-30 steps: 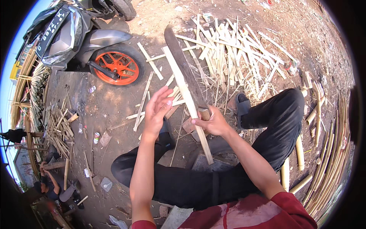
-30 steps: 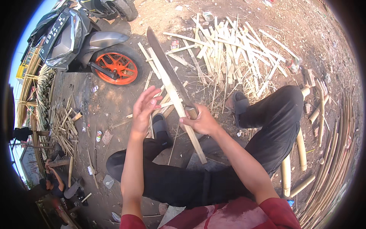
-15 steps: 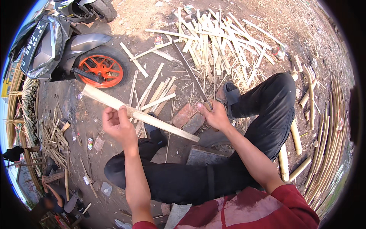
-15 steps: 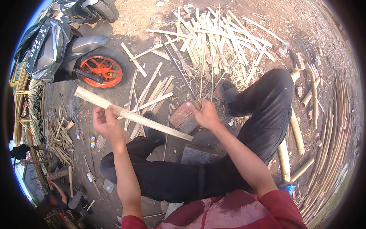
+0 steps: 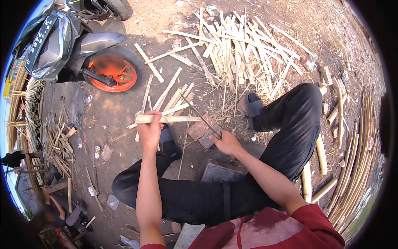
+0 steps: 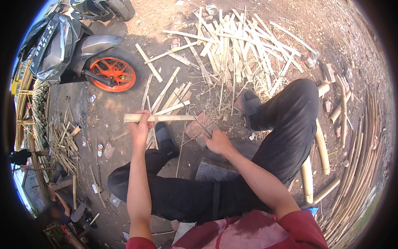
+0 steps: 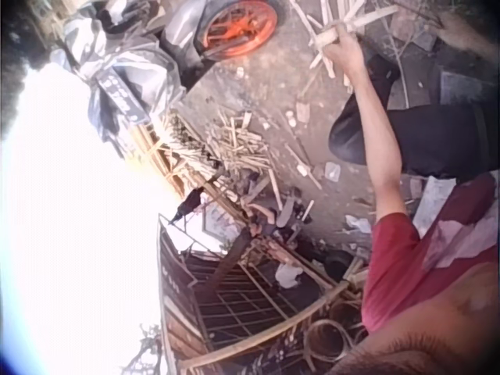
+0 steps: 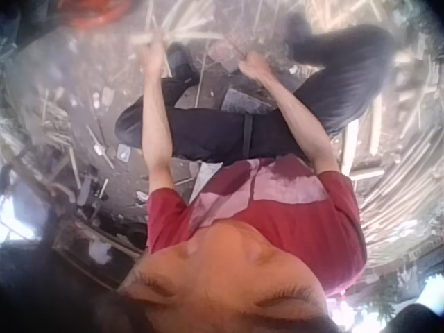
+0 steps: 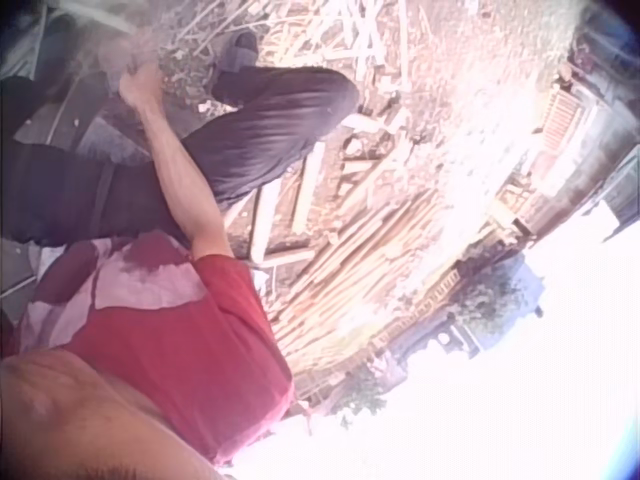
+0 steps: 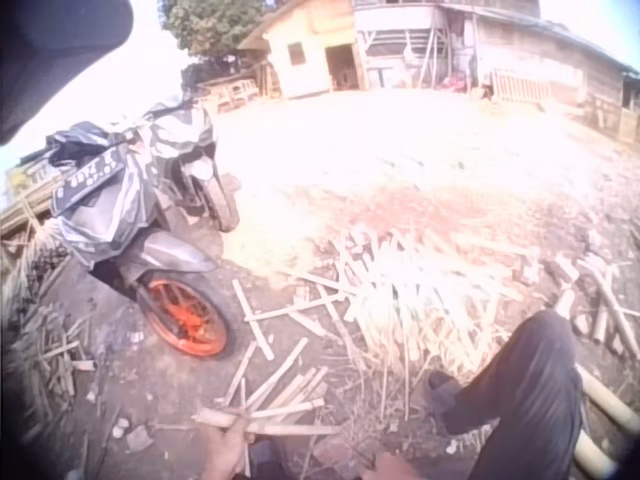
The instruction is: The person whittles a thin strip of bamboo using a large knife, repeatedly shaving down the surface by hand.
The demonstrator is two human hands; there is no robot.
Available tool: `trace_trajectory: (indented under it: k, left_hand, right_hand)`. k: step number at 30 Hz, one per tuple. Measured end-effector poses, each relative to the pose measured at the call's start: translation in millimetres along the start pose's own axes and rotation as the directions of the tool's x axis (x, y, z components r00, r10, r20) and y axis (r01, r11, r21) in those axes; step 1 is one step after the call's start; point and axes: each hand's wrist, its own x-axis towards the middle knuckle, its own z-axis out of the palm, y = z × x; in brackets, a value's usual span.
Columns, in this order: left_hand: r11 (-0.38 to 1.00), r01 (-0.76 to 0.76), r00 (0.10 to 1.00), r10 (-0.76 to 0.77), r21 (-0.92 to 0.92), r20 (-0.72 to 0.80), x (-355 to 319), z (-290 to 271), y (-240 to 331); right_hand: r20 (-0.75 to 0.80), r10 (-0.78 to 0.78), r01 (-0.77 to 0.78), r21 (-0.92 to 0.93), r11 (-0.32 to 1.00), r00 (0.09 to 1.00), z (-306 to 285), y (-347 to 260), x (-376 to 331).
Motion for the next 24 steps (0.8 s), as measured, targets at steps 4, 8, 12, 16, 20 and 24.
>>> trace_trajectory:
  k: [4,8,12,16,20,24]
  left_hand:
    - [0.988,-0.149,0.987,0.15,0.029,-0.048,-1,-2,4]
    - [0.881,-0.474,0.879,0.473,0.006,-0.062,7,-7,1]
    - [0.83,-0.207,0.928,0.334,-0.518,0.165,7,7,15]
    - [0.653,-0.153,0.946,0.314,-0.742,0.081,9,22,26]
    - [0.527,-0.078,0.978,0.205,-0.847,0.038,6,32,54]
    - [0.629,-0.062,0.982,0.177,-0.775,0.065,19,37,32]
  right_hand:
    - [0.214,0.179,-0.187,0.021,0.982,0.96,-10,-12,3]
    - [0.406,0.324,-0.412,0.151,0.898,0.855,-28,-37,-3]
    - [0.391,0.344,-0.434,0.17,0.884,0.854,-22,-25,-4]
    - [0.393,0.321,-0.415,0.183,0.891,0.862,-15,-31,-7]
    - [0.395,0.305,-0.428,0.273,0.862,0.867,-18,-40,-9]
    - [0.376,0.288,-0.421,0.342,0.84,0.881,-16,-44,-7]
